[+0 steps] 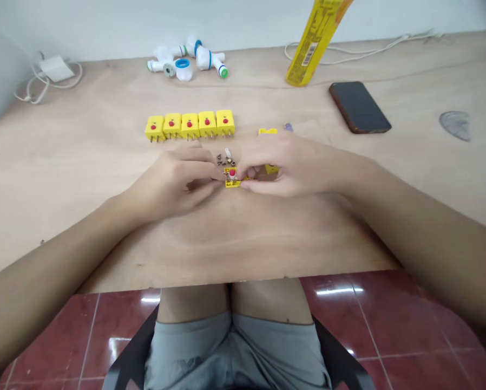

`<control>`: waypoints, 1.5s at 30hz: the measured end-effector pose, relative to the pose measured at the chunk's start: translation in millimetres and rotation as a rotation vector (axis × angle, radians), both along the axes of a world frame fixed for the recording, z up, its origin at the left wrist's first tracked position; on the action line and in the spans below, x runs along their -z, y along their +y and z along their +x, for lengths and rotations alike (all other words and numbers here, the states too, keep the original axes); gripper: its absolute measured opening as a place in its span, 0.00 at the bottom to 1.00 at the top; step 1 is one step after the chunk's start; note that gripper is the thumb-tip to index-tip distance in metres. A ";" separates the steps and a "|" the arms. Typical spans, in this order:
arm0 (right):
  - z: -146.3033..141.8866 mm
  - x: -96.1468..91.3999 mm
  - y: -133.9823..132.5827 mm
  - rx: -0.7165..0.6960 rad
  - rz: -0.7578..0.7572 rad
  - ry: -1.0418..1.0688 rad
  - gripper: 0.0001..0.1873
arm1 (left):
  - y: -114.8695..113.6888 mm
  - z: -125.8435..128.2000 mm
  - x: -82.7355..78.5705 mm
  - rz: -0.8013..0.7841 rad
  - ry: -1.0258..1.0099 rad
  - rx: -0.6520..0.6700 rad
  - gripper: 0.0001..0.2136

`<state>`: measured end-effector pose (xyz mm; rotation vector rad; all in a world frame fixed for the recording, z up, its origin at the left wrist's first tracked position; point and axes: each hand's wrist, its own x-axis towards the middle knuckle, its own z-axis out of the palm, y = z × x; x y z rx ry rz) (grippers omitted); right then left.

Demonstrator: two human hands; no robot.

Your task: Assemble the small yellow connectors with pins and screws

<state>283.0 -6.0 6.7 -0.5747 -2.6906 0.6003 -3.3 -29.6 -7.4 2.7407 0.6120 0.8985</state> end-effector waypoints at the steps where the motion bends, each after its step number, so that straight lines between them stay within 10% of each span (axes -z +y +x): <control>1: -0.2 0.0 0.1 -0.001 -0.002 -0.001 0.04 | -0.1 -0.1 -0.1 -0.005 0.006 -0.009 0.07; 45: -5.1 4.8 3.1 -0.049 -0.042 0.073 0.06 | 0.3 0.6 -5.9 0.024 0.082 0.051 0.11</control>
